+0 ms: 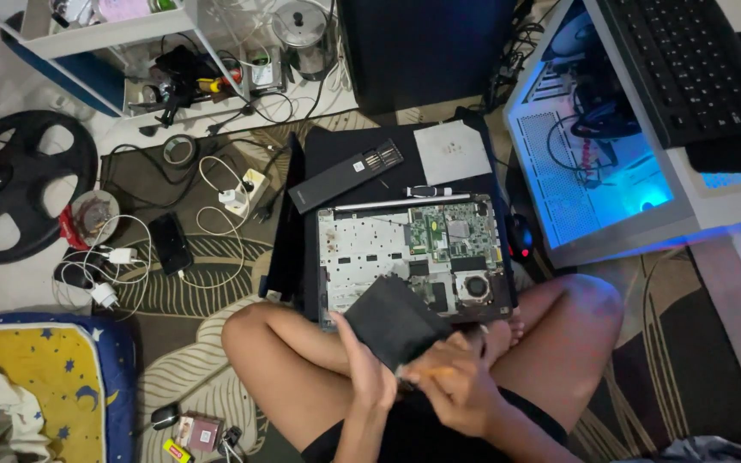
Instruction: Assembling internal components of a laptop and attaching the back cover using a screwdriver.
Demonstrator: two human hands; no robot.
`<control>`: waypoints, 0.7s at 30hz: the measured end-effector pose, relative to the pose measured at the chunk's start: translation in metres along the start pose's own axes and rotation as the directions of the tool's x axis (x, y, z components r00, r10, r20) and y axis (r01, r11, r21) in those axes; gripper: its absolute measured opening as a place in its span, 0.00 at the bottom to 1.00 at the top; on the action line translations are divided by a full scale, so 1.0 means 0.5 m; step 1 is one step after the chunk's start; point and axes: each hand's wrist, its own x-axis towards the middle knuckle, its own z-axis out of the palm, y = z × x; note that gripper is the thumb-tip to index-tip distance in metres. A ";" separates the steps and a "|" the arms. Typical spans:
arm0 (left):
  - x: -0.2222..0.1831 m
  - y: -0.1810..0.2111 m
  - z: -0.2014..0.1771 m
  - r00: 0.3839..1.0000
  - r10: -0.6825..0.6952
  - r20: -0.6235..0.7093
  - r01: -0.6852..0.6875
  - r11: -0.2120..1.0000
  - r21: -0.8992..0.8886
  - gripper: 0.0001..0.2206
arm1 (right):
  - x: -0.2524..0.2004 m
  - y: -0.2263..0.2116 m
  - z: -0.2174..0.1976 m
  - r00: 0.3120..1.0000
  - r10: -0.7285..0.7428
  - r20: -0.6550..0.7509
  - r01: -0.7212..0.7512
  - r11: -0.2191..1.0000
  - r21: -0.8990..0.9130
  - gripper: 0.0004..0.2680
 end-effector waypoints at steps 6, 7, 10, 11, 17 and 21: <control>-0.013 0.019 0.021 0.999 0.034 -0.011 -0.034 0.999 -0.022 0.41 | 0.007 -0.010 -0.003 0.922 0.142 -0.361 -0.203 0.969 -0.138 0.05; -0.009 0.020 0.020 0.999 0.038 -0.020 -0.039 0.999 -0.030 0.40 | -0.010 -0.015 0.007 0.981 0.078 -0.177 -0.080 0.997 -0.003 0.06; 0.007 0.014 -0.002 0.997 0.038 -0.072 -0.034 0.998 0.051 0.37 | -0.034 -0.011 0.007 0.998 0.052 -0.034 -0.041 0.963 0.265 0.07; 0.013 0.012 -0.014 0.993 0.037 -0.115 -0.021 0.990 0.138 0.35 | -0.037 -0.006 0.004 0.990 0.126 -0.060 -0.094 0.922 0.376 0.08; 0.049 -0.026 -0.079 0.976 0.218 0.014 -0.211 0.926 0.314 0.17 | -0.072 0.185 0.019 0.757 0.653 0.029 -0.350 0.368 0.861 0.08; 0.018 -0.047 -0.034 0.962 0.265 0.064 -0.253 0.780 0.573 0.27 | -0.001 0.046 0.014 0.833 0.551 0.045 -0.456 0.639 0.620 0.10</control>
